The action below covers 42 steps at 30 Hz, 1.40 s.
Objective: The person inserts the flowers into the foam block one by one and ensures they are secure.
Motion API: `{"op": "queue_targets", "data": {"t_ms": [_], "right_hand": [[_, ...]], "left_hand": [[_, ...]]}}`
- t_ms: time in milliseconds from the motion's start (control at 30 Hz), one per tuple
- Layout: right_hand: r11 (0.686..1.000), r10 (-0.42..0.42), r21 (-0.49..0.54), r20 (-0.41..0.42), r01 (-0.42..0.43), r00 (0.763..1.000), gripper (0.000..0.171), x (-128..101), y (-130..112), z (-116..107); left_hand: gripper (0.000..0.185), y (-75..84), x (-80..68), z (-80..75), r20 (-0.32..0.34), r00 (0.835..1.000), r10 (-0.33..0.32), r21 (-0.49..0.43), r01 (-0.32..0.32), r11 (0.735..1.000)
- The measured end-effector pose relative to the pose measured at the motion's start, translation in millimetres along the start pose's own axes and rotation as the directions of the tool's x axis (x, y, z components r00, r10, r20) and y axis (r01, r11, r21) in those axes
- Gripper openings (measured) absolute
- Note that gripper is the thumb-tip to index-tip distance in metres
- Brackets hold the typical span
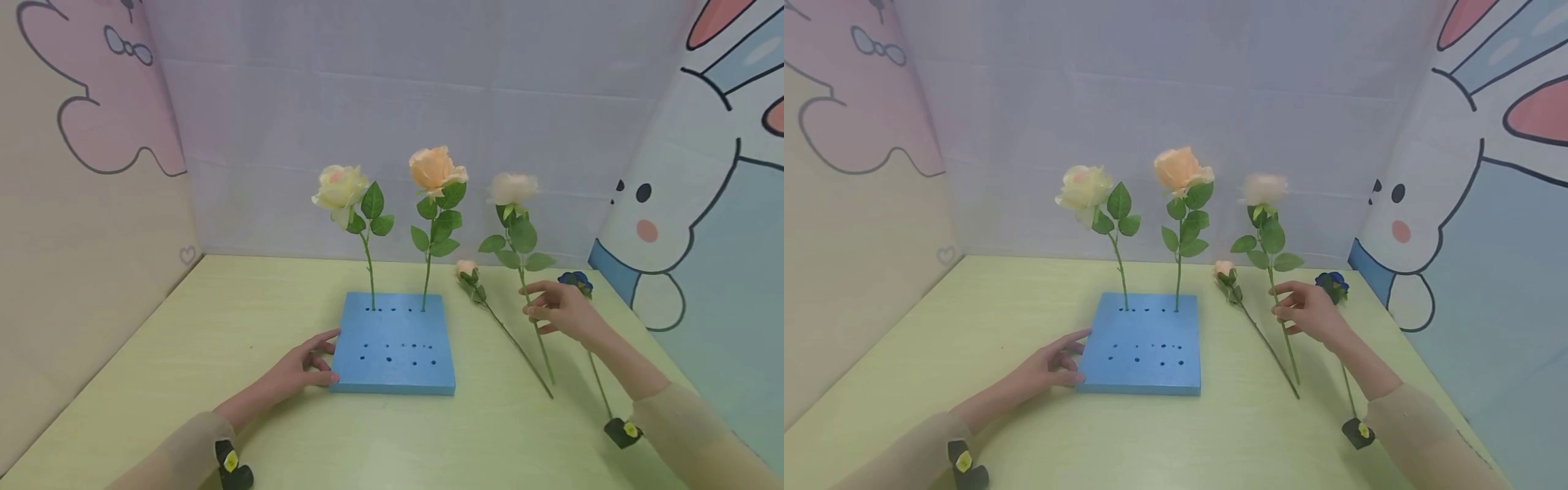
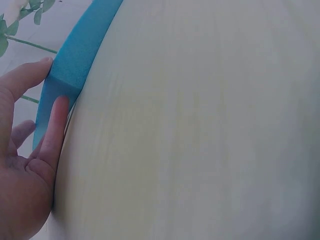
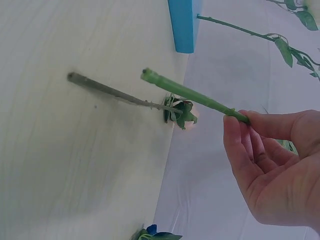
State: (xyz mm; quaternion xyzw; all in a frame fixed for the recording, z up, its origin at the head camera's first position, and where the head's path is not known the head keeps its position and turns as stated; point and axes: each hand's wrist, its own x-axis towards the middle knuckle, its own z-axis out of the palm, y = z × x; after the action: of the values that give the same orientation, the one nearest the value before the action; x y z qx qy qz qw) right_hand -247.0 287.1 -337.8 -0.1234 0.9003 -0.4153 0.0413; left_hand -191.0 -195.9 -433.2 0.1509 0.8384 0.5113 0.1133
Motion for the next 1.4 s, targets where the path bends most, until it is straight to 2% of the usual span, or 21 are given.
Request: {"op": "queue_targets", "data": {"t_ms": [233, 400, 833, 1167, 1400], "right_hand": [[1.000, -0.011, 0.029, 0.002, 0.011, 1.000, 0.044, 0, -9, 3], [0.999, -0.024, 0.046, -0.015, 0.025, 1.000, 0.041, 0, -14, 4], [0.996, -0.052, 0.075, -0.078, 0.058, 0.996, 0.040, 2, -25, 1], [0.987, -0.117, 0.092, -0.129, 0.130, 0.985, 0.037, -2, -37, -1], [0.970, -0.199, 0.100, -0.187, 0.220, 0.962, 0.032, -4, -46, 6]], "left_hand": [[0.082, -2.7, 1.6, 0.6, -0.001, 1.000, -0.022, -0.002, 0.022, 1.000], [0.081, -3.3, 1.9, 0.2, 0.003, 1.000, -0.009, 0.004, 0.009, 1.000], [0.081, -3.9, 2.7, 0.5, -0.008, 1.000, -0.027, 0.014, 0.027, 1.000], [0.081, -3.8, 1.8, 1.0, -0.006, 1.000, -0.026, 0.013, 0.026, 1.000], [0.081, -0.6, 0.0, 1.3, -0.006, 1.000, -0.023, 0.012, 0.023, 1.000]]}}
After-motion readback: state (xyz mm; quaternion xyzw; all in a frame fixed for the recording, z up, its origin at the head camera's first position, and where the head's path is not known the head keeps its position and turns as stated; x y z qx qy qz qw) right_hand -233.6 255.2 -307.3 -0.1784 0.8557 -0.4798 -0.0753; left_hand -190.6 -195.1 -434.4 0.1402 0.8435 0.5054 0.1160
